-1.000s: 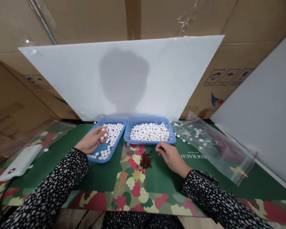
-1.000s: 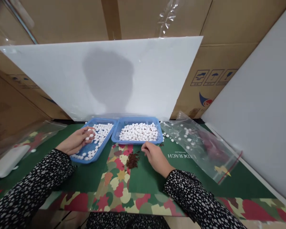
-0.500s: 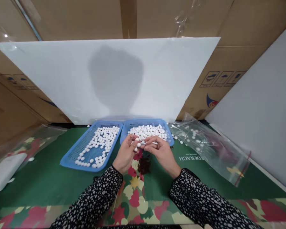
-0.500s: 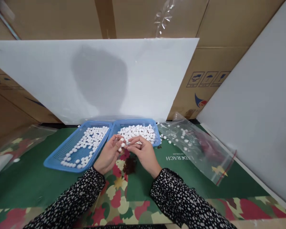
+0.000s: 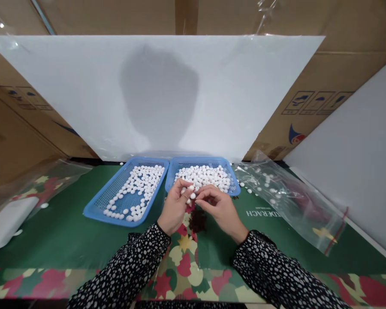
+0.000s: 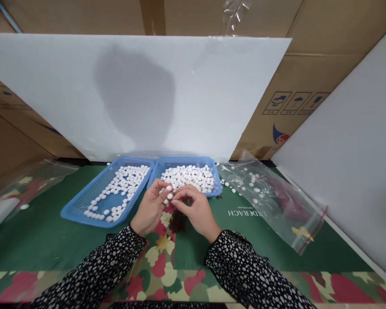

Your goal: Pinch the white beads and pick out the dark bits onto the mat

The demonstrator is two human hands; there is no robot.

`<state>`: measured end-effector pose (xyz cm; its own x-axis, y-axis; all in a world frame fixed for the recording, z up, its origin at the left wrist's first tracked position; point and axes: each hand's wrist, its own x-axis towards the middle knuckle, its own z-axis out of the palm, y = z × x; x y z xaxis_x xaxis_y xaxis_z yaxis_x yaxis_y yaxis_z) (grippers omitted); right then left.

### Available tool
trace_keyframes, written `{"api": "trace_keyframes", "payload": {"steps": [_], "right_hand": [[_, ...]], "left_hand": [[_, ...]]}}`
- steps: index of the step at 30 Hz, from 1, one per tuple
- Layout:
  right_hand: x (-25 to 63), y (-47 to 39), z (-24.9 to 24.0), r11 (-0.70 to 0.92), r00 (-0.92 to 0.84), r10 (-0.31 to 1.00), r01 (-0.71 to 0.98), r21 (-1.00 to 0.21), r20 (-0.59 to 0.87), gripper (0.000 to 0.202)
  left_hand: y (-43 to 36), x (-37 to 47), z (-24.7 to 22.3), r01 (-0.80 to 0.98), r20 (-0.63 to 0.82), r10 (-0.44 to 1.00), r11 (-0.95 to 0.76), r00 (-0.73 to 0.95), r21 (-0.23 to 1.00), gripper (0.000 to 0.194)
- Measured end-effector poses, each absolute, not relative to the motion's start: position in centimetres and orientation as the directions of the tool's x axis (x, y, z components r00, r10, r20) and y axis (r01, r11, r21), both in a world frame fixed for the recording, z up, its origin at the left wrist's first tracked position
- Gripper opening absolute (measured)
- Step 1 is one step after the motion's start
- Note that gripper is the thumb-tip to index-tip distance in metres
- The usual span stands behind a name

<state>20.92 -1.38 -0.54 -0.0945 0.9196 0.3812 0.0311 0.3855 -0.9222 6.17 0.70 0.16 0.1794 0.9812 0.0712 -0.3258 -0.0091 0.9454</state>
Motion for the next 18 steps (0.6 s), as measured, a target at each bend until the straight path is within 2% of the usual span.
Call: {"api": "trace_keyframes", "payload": {"steps": [9,18], "right_hand": [[21.02,-1.31,-0.58,0.388,-0.101,0.918,0.02,-0.921,0.384,0.007],[20.94,-1.47,-0.67,0.268,-0.093,0.958,-0.041,-0.963,0.271,0.014]], "left_hand": [[0.7,5.76,0.12,-0.278,0.11,0.967,-0.044,0.228,0.959,0.025],[0.57,5.37,0.34,-0.021,0.296,0.927,-0.3,0.23,0.954,0.007]]}}
